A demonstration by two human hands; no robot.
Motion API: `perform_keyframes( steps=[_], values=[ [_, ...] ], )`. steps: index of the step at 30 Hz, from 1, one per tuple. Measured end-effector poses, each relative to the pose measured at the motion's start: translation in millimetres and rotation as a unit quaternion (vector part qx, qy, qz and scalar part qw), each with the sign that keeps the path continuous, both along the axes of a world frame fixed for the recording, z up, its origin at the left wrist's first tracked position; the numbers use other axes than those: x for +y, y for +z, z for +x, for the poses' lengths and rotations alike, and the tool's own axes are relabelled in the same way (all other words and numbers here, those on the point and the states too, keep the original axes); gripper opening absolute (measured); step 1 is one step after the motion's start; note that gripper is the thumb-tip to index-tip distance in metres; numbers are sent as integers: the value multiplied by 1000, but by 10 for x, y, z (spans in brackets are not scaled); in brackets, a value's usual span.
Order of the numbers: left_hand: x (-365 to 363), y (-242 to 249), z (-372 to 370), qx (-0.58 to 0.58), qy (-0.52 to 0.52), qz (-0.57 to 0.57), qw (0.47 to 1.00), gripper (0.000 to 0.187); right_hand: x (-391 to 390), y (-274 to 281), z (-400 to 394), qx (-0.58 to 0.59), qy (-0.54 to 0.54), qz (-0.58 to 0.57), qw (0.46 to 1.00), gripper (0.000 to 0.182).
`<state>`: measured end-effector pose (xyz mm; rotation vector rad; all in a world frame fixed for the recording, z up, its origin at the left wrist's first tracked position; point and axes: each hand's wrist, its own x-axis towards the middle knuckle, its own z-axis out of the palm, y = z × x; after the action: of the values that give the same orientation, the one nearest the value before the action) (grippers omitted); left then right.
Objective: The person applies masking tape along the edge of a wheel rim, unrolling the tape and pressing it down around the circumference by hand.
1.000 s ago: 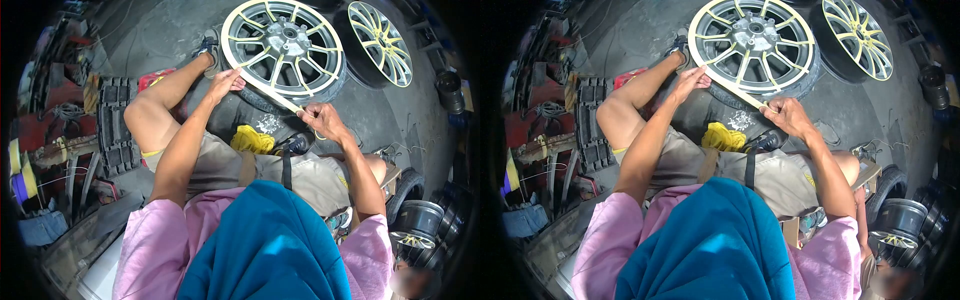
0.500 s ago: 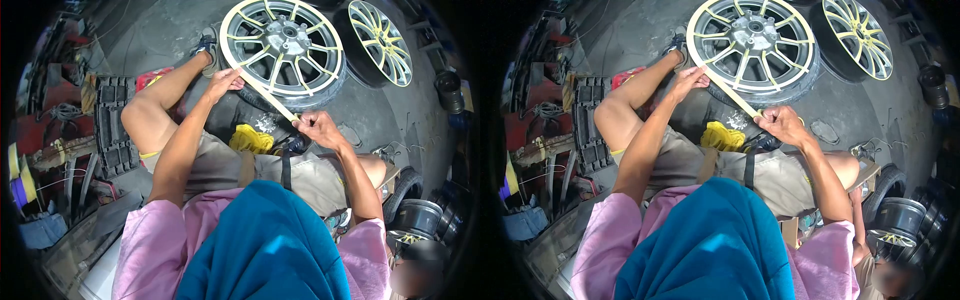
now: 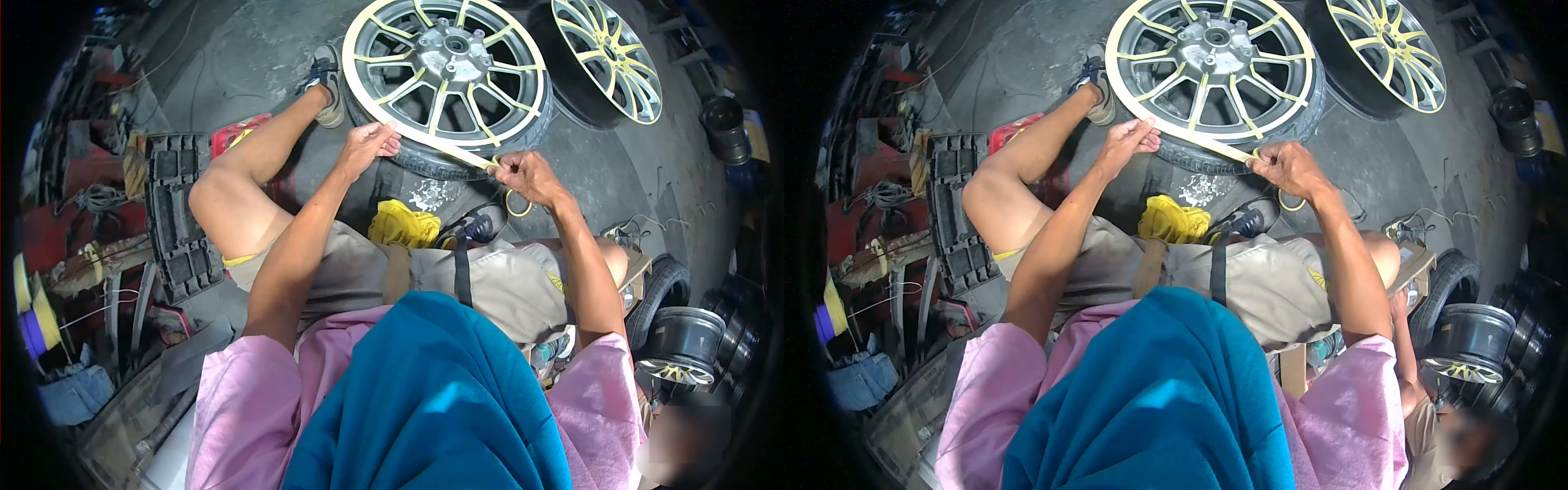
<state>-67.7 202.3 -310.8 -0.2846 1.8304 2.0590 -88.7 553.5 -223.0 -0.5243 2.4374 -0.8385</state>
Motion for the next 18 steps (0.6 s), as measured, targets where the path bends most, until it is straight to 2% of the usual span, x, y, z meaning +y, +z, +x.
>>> perform_keyframes(
  steps=[2, 4, 8, 13, 18],
  values=[
    [63, 12, 30, -1, 7, -7, 1000, 41, -6, 11, 28, -8, 15, -4, 1000, 43],
    [161, 3, 74, 3, -11, 6, 1000, 41, -1, -15, 45, -35, 5, 23, 999, 49],
    [360, -32, 146, 12, -8, 25, 1000, 39, 127, -69, -57, -24, -6, -1, 1000, 48],
    [435, -46, 186, 33, 2, 17, 999, 39, 204, 160, -197, 22, -31, 62, 997, 43],
    [588, -83, 201, 33, -9, 16, 999, 38, 283, 39, -170, 1, -20, 71, 997, 43]
  ],
)
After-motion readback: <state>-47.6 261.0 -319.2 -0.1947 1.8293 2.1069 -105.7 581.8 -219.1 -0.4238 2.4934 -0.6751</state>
